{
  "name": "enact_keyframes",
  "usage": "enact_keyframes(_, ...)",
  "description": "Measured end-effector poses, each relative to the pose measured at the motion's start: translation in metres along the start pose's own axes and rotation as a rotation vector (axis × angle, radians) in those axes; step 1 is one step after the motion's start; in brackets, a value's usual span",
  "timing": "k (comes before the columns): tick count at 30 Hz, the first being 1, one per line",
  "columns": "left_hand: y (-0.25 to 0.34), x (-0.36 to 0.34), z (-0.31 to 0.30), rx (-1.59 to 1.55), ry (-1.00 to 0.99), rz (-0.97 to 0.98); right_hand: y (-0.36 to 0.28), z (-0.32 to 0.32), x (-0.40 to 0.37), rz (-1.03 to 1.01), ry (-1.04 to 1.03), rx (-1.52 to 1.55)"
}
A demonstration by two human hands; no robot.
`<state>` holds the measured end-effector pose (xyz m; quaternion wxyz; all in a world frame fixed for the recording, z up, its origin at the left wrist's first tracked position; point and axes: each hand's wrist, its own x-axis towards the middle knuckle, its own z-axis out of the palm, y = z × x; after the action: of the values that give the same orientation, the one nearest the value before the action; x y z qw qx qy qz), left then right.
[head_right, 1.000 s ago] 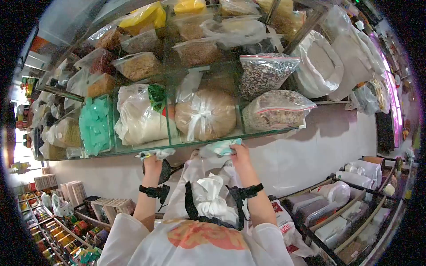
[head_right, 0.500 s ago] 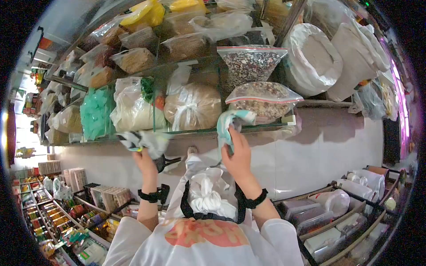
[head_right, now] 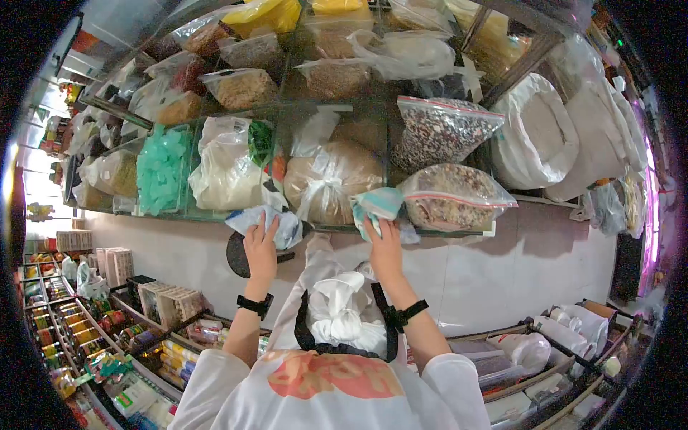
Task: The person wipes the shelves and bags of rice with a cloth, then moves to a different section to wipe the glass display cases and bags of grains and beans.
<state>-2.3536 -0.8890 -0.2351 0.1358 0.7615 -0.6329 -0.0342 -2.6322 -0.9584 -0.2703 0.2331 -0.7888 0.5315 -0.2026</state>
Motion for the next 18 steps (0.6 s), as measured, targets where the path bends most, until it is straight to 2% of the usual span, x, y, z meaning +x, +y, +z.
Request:
enact_keyframes(2,-0.004,0.02,-0.011,0.049,-0.047,0.017,-0.006,-0.004,0.006,-0.019,-0.001,0.026)
enact_keyframes(4,-0.011,0.039,-0.015,0.046,0.019,0.189,-0.014,-0.014,0.023,-0.04,-0.008,0.043)
enact_keyframes(5,-0.016,0.046,-0.01,0.034,0.017,0.188,-0.023,-0.023,0.034,0.034,0.03,0.124)
enact_keyframes(7,-0.027,0.067,0.003,-0.295,-0.078,0.169,-0.024,-0.025,0.055,0.139,0.063,0.208)
enact_keyframes(11,-0.038,0.131,0.008,-0.502,-0.148,0.111,-0.011,-0.002,0.086,0.121,0.151,0.088)
enact_keyframes(14,-0.041,0.189,0.012,-0.502,-0.098,0.179,-0.024,-0.015,0.121,0.19,0.185,0.081)
enact_keyframes(17,-0.036,0.243,0.009,-0.577,-0.029,0.166,-0.041,-0.042,0.161,0.138,0.41,0.117)
enact_keyframes(18,-0.034,0.26,0.009,-0.499,0.077,0.223,-0.042,-0.047,0.174,0.17,0.423,0.086)
